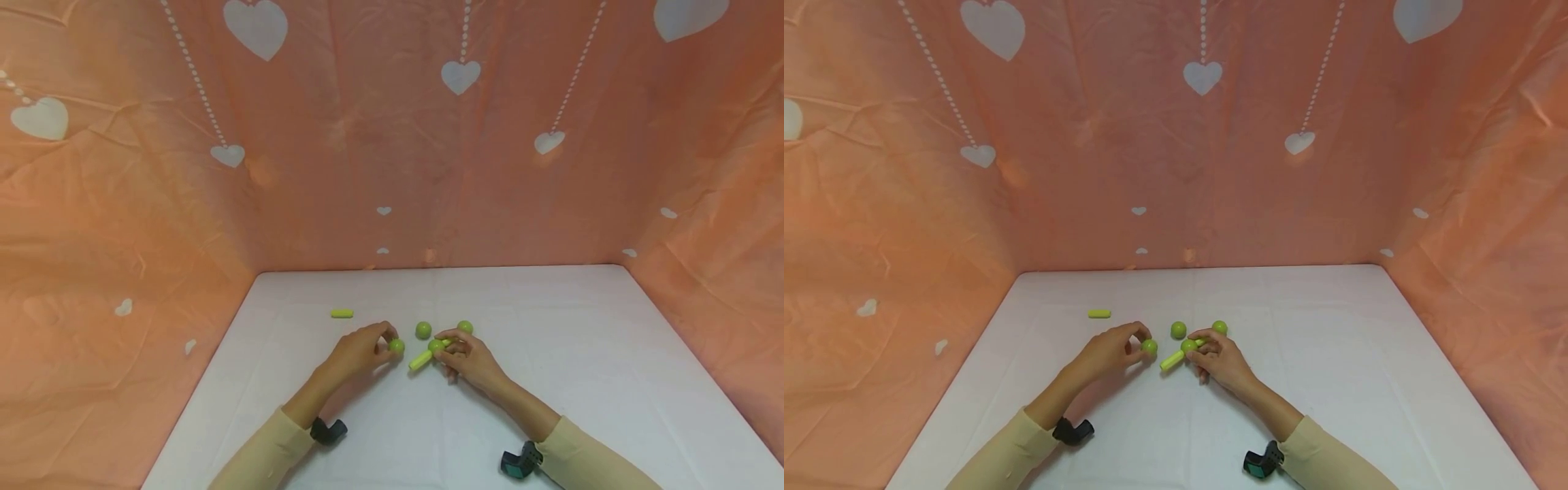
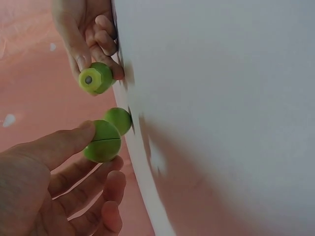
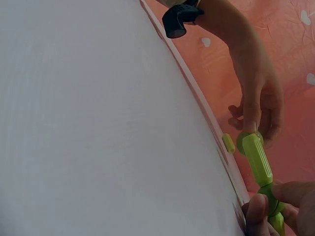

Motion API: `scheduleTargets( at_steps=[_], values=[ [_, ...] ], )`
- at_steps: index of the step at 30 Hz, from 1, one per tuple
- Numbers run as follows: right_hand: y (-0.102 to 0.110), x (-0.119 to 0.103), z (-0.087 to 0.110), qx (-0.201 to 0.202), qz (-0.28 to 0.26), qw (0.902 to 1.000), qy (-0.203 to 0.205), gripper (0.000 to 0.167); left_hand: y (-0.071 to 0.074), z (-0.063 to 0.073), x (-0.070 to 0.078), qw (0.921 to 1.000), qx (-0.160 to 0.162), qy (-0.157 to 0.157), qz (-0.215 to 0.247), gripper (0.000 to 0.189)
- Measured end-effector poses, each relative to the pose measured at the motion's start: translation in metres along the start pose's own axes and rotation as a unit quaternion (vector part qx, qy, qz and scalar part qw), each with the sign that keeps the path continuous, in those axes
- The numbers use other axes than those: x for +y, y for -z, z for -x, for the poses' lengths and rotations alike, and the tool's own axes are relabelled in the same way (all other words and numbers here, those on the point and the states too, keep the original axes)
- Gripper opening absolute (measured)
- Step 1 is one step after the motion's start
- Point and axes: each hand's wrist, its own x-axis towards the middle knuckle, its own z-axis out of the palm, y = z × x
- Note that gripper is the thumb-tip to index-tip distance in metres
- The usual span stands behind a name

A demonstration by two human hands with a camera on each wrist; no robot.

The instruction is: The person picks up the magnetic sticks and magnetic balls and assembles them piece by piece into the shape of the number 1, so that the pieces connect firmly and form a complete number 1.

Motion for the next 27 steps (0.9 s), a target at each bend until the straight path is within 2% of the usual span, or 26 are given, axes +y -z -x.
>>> scheduleTargets(
  at_steps=[11,27],
  values=[
    [-0.001,0.002,-0.001,0.004,0.005,1.0000,-0.007,0.042,0.004,0.015,0.004,0.9995,-0.018,-0.018,-0.018,0.032],
    [0.000,0.001,0.000,0.002,0.007,1.0000,-0.004,0.044,0.005,0.025,0.002,0.9985,-0.047,-0.027,0.002,0.029]
  ],
)
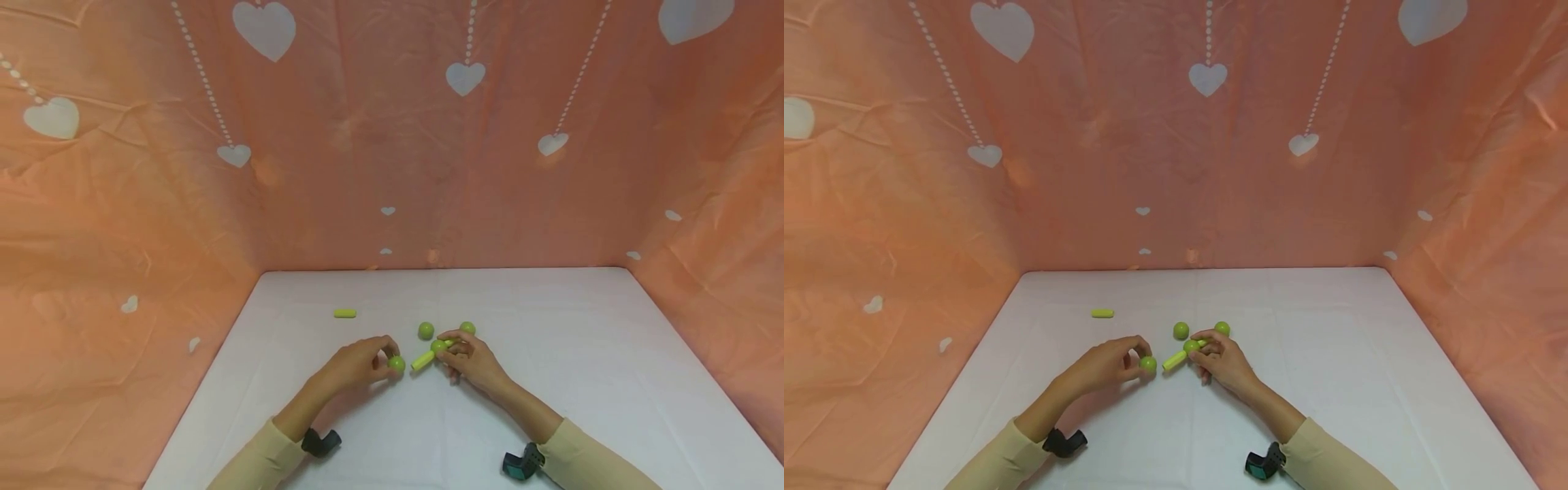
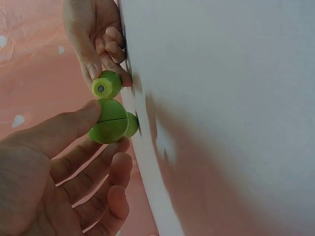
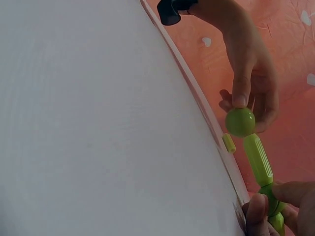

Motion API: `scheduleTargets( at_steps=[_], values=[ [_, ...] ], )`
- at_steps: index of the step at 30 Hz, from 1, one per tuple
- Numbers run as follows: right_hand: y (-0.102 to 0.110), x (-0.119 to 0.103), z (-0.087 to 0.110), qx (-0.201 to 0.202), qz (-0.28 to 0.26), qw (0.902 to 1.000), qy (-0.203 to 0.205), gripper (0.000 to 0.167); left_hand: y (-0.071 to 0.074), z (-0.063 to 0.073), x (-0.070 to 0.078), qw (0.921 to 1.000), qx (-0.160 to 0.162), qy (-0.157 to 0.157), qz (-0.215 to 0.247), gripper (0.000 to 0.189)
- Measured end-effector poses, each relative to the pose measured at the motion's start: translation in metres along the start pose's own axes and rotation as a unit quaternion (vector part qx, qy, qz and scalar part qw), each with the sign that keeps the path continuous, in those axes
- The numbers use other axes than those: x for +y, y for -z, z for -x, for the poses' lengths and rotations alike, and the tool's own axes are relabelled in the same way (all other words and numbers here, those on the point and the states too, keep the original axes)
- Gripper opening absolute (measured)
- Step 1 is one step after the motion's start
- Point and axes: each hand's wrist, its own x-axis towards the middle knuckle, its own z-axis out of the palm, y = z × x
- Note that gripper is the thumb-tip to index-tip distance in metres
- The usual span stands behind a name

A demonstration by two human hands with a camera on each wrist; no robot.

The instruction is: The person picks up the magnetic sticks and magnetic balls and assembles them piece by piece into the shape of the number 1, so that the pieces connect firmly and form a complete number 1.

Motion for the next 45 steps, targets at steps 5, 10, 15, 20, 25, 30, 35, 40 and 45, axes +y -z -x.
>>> scheduleTargets(
  at_steps=[5,10,15,20,25,30,35,40,45],
  values=[
    [0.0002,0.0002,0.0010,0.000,-0.003,1.0000,0.000,0.044,-0.0019,0.0010,0.0019,0.9999,0.000,-0.015,0.003,0.029],
    [0.0003,0.0004,0.0014,-0.002,-0.004,1.0000,0.002,0.043,-0.0040,0.0022,0.0036,0.9999,-0.004,-0.015,0.005,0.028],
    [0.0002,0.0004,0.0014,-0.001,-0.003,1.0000,0.002,0.043,-0.0052,0.0026,0.0049,0.9998,-0.005,-0.022,-0.003,0.029],
    [0.0003,0.0010,0.0016,-0.003,-0.009,1.0000,0.004,0.043,-0.0061,0.0021,0.0062,0.9995,-0.005,-0.031,-0.006,0.030],
    [0.0000,0.0009,0.0021,-0.005,-0.007,0.9999,0.006,0.042,-0.0075,0.0013,0.0075,0.9995,-0.006,-0.032,0.002,0.031],
    [-0.0001,0.0011,0.0015,-0.003,-0.004,1.0000,0.005,0.042,-0.0078,0.0009,0.0089,0.9994,-0.001,-0.035,0.002,0.031],
    [-0.0002,0.0009,0.0003,-0.003,0.003,1.0000,0.002,0.040,-0.0068,0.0016,0.0097,0.9993,0.003,-0.038,-0.001,0.031],
    [-0.0004,0.0004,0.0003,-0.004,-0.002,1.0000,0.003,0.041,-0.0056,0.0033,0.0099,0.9993,0.006,-0.037,-0.003,0.031],
    [-0.0002,-0.0009,0.0007,-0.006,-0.009,0.9999,0.004,0.042,-0.0025,0.0057,0.0096,0.9995,0.012,-0.030,0.002,0.032]
  ],
)
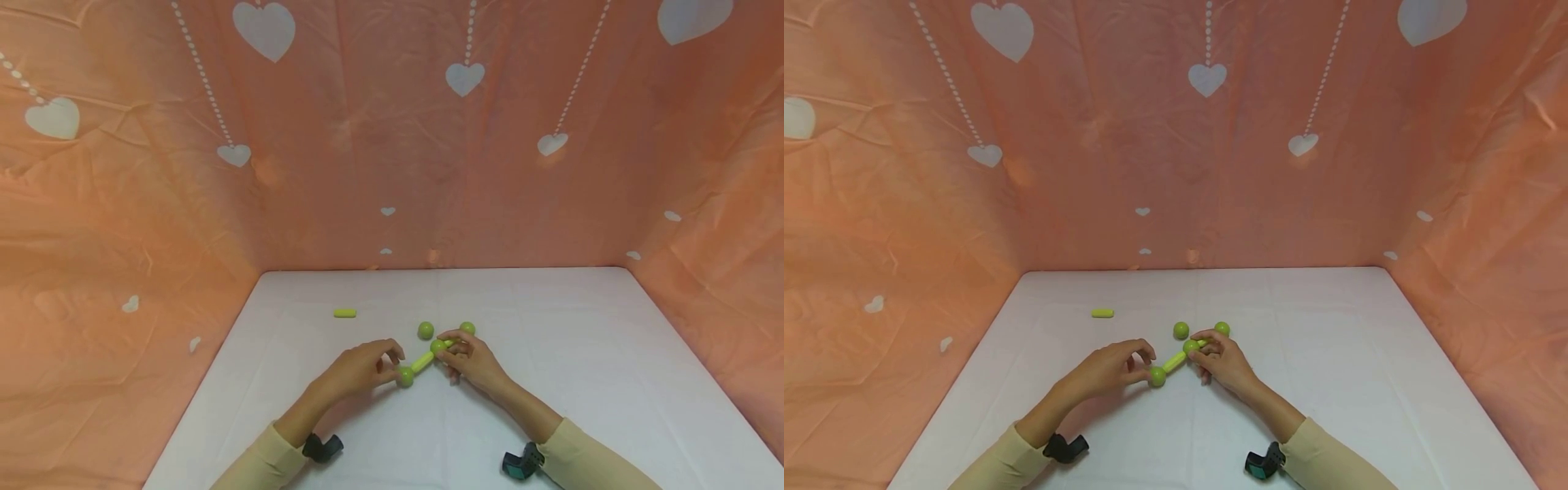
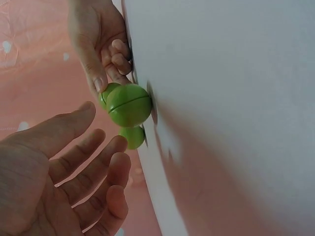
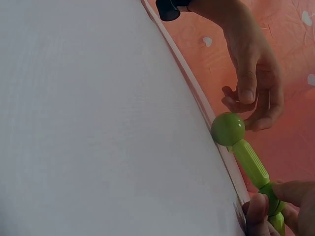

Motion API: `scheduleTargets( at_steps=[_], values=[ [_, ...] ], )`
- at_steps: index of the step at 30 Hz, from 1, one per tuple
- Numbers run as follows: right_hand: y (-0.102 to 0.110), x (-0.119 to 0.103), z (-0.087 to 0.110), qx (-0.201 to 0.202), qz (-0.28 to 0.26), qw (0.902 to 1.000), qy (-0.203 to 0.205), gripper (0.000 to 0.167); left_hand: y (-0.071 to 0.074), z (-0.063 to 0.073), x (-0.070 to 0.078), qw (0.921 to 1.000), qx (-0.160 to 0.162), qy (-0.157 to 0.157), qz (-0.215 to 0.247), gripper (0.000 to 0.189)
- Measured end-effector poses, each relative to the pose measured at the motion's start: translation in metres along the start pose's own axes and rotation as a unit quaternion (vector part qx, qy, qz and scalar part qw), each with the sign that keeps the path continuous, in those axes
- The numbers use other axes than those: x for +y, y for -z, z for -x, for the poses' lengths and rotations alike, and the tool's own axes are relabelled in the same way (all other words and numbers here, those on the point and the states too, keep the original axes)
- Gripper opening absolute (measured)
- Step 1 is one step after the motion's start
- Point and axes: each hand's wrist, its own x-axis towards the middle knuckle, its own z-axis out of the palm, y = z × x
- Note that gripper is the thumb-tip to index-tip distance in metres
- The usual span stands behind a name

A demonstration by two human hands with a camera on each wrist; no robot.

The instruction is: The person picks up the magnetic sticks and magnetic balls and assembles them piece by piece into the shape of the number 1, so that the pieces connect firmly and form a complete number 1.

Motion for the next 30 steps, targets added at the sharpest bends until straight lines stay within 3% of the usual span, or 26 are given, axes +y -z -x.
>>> scheduleTargets(
  at_steps=[13,24,30],
  values=[
    [0.000,-0.001,0.001,0.000,0.000,1.0000,-0.004,0.042,0.010,0.002,-0.011,0.9997,0.007,0.025,0.004,0.028],
    [0.000,0.000,0.001,0.003,0.002,1.0000,-0.005,0.042,0.024,-0.001,-0.034,0.9967,0.036,0.072,0.009,0.024],
    [-0.001,-0.001,0.001,0.001,0.009,0.9999,0.004,0.041,0.029,-0.002,-0.043,0.9961,0.048,0.072,0.013,0.023]
  ],
)
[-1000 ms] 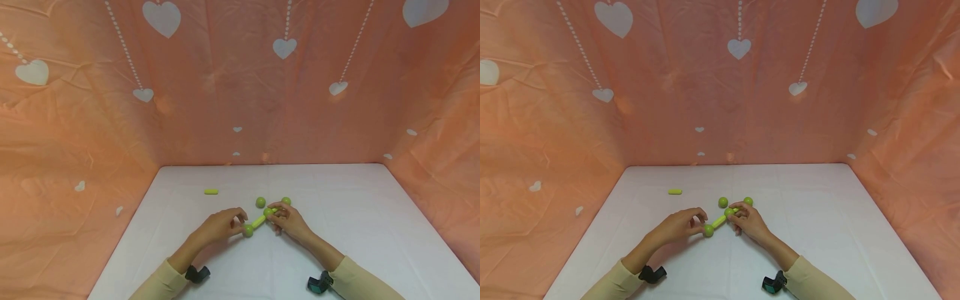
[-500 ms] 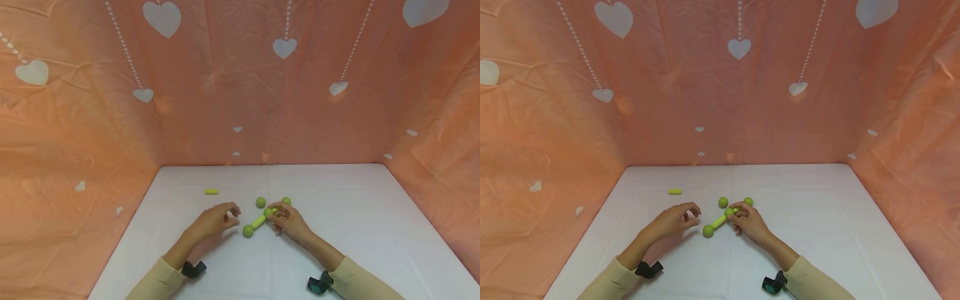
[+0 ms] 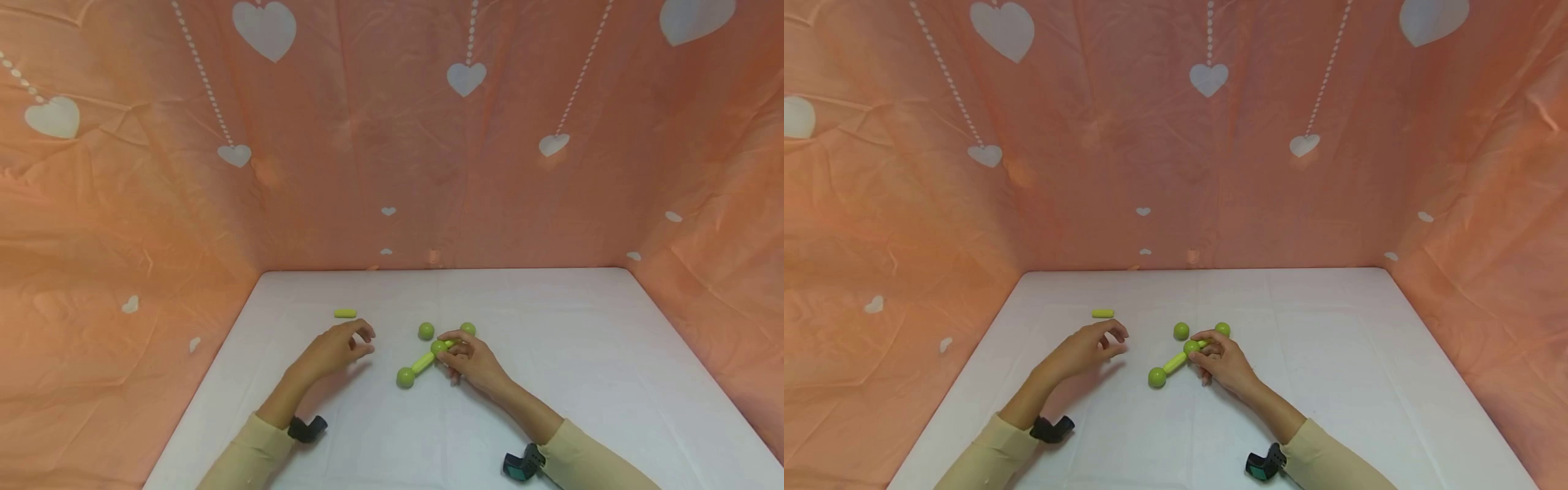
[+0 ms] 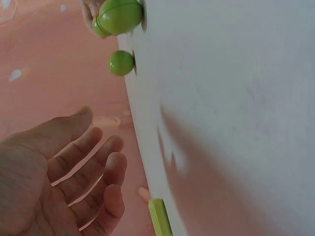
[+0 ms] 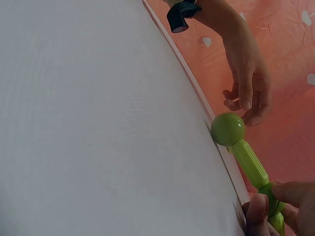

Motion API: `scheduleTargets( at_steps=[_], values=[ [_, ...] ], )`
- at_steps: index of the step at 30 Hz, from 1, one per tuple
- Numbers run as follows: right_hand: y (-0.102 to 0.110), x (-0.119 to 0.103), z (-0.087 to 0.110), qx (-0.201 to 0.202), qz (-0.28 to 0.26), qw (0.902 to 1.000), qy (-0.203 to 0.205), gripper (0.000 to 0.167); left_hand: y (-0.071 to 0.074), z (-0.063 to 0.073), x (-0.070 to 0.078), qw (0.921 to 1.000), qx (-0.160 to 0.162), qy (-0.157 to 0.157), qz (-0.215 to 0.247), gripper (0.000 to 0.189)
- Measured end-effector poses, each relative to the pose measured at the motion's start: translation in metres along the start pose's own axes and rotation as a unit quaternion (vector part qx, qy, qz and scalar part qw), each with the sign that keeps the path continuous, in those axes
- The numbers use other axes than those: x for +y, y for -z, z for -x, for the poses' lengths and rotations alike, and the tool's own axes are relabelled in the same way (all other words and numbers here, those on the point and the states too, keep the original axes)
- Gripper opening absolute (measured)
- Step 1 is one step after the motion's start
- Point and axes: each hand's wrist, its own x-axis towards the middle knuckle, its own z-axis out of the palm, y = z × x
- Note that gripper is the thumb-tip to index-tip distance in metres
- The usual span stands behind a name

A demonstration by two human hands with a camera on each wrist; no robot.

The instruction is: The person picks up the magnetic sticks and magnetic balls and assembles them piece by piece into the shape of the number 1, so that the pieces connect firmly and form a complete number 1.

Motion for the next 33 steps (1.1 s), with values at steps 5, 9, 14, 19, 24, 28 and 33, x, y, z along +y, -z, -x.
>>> scheduleTargets(
  at_steps=[5,9,14,19,24,28,33],
  values=[
    [0.000,0.000,0.001,-0.002,0.004,1.0000,0.008,0.041,0.004,-0.002,-0.006,1.0000,0.006,0.005,0.003,0.023],
    [0.001,-0.001,0.001,-0.003,0.005,0.9999,0.009,0.041,0.006,-0.004,-0.010,0.9998,0.009,0.013,0.009,0.021],
    [0.001,0.001,0.000,-0.006,0.006,0.9999,0.015,0.041,0.009,-0.005,-0.014,0.9997,0.009,0.018,0.010,0.019],
    [0.001,0.003,0.000,-0.010,0.005,0.9998,0.018,0.039,0.011,-0.007,-0.018,0.9995,0.008,0.026,0.015,0.020],
    [0.000,0.005,-0.002,-0.008,0.005,0.9999,0.014,0.038,0.015,-0.010,-0.024,0.9993,0.010,0.031,0.019,0.020],
    [-0.001,0.005,-0.001,-0.005,0.006,0.9998,0.016,0.038,0.020,-0.012,-0.028,0.9992,0.012,0.031,0.020,0.021],
    [-0.001,0.005,-0.001,-0.003,0.004,0.9999,0.013,0.038,0.022,-0.015,-0.035,0.9992,0.024,0.031,0.005,0.024]
  ],
)
